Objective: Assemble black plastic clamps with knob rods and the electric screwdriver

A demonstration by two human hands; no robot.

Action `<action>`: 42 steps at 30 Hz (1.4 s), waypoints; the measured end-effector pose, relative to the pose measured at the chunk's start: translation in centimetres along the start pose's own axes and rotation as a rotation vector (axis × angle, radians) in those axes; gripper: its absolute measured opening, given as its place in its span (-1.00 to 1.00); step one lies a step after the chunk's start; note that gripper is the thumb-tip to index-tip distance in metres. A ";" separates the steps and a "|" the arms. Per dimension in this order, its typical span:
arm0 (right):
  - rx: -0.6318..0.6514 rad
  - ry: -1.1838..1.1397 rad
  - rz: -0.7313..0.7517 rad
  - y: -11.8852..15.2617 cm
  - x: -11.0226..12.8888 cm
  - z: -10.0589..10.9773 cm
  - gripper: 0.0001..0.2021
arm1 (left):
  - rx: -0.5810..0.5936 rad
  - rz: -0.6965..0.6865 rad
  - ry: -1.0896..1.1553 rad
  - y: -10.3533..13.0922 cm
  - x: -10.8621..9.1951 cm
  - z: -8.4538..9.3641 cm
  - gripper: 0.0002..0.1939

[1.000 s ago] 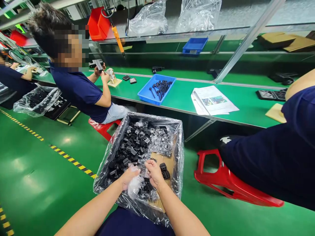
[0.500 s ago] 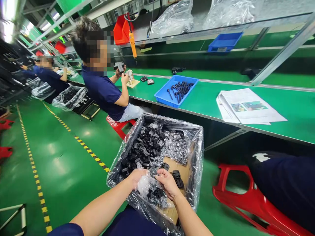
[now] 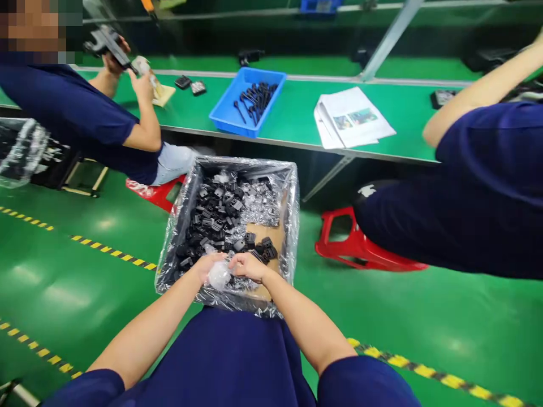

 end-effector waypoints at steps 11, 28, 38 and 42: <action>0.032 -0.034 0.039 -0.7 -1.0 0.5 -0.74 | -0.100 -0.048 -0.049 0.6 -0.5 -0.5 -0.63; -0.796 -0.019 -0.055 -3.9 -5.5 5.8 -0.63 | -0.589 -0.707 -0.320 0.2 -1.2 -0.2 -0.77; -1.110 0.315 -0.130 -8.4 -4.2 13.9 -0.44 | -0.567 -0.711 -0.228 0.5 -1.6 0.9 -0.68; -1.157 0.401 -0.125 -11.7 -2.6 17.4 -0.36 | -0.545 -0.620 -0.171 0.4 -0.6 2.0 -0.82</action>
Point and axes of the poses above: each hand's wrist, its own y-axis away from the middle knuckle, its own z-axis out of the back of the hand, x = y × z, the point moved 3 cm from there along -y, towards the middle knuckle, and after that the axes turned 9 degrees about -x, right-handed, at the moved point
